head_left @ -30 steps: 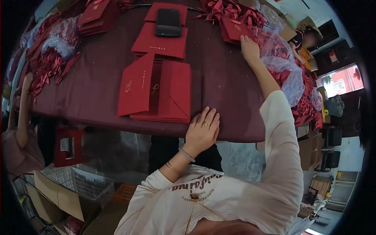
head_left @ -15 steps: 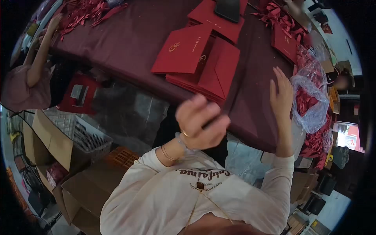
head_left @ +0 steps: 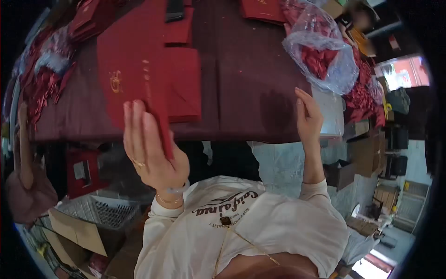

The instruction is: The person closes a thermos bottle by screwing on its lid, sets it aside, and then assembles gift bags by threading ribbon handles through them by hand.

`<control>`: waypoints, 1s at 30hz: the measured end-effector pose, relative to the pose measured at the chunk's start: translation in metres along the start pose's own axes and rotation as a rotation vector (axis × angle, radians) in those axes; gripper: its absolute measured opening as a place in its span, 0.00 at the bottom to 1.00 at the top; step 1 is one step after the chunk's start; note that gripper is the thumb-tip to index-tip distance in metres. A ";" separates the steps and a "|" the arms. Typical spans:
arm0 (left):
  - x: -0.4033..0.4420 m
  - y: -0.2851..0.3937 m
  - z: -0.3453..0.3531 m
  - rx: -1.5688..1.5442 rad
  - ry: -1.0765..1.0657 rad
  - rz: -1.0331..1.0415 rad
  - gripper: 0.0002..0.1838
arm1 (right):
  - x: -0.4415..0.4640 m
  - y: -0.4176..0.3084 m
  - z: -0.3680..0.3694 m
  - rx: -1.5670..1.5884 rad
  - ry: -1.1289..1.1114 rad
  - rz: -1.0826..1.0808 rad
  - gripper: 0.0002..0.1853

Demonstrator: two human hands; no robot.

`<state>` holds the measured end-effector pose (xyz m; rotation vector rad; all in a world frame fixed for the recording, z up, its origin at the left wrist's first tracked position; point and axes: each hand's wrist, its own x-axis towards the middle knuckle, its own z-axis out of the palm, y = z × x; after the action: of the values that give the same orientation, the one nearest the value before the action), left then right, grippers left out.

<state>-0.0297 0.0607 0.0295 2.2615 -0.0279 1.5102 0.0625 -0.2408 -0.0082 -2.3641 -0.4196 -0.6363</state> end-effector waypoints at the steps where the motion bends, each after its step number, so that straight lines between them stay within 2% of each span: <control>1: -0.002 0.011 0.000 -0.028 -0.076 0.113 0.18 | 0.001 0.006 -0.004 -0.005 0.023 -0.004 0.11; 2: -0.005 0.031 0.009 -0.064 -0.112 0.213 0.19 | 0.003 0.008 -0.009 -0.046 0.054 0.011 0.10; 4: -0.016 0.062 0.032 -0.206 -0.313 0.269 0.17 | 0.008 0.020 -0.016 -0.072 0.118 0.029 0.10; 6: -0.039 0.086 0.062 -0.172 -0.701 0.257 0.24 | 0.016 0.033 -0.024 -0.152 0.181 -0.040 0.09; 8: -0.058 0.098 0.067 -0.406 -0.816 0.063 0.28 | 0.026 0.040 -0.035 -0.195 0.205 -0.018 0.09; 9: -0.057 0.099 0.065 -0.399 -0.783 0.111 0.28 | 0.034 0.045 -0.038 -0.230 0.224 -0.006 0.08; 11: -0.057 0.098 0.058 -0.361 -0.658 0.078 0.27 | 0.049 0.065 -0.045 -0.239 0.236 -0.030 0.08; 14: -0.050 0.088 0.062 -0.190 -0.526 -0.048 0.24 | 0.078 0.100 -0.048 -0.303 0.219 -0.027 0.09; 16: -0.049 0.077 0.064 -0.143 -0.545 -0.079 0.25 | 0.095 0.125 -0.044 -0.473 0.166 -0.052 0.09; 20: -0.052 0.068 0.064 -0.095 -0.552 -0.098 0.27 | 0.103 0.140 -0.039 -0.377 0.085 -0.090 0.09; 22: -0.058 0.066 0.066 -0.053 -0.592 -0.155 0.31 | 0.098 0.135 -0.034 -0.402 -0.021 0.128 0.09; 23: -0.059 0.066 0.067 -0.048 -0.593 -0.159 0.31 | 0.095 0.132 -0.031 -0.399 -0.026 0.126 0.09; 25: -0.060 0.067 0.070 0.006 -0.704 -0.206 0.34 | 0.086 0.128 -0.028 -0.614 -0.143 0.128 0.10; 30: -0.064 0.063 0.074 0.070 -0.734 -0.194 0.37 | 0.072 0.120 -0.034 -0.521 0.002 0.055 0.11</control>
<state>-0.0061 -0.0363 -0.0302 2.6549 0.0313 0.5364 0.1642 -0.3426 -0.0063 -2.8522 -0.1994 -0.7971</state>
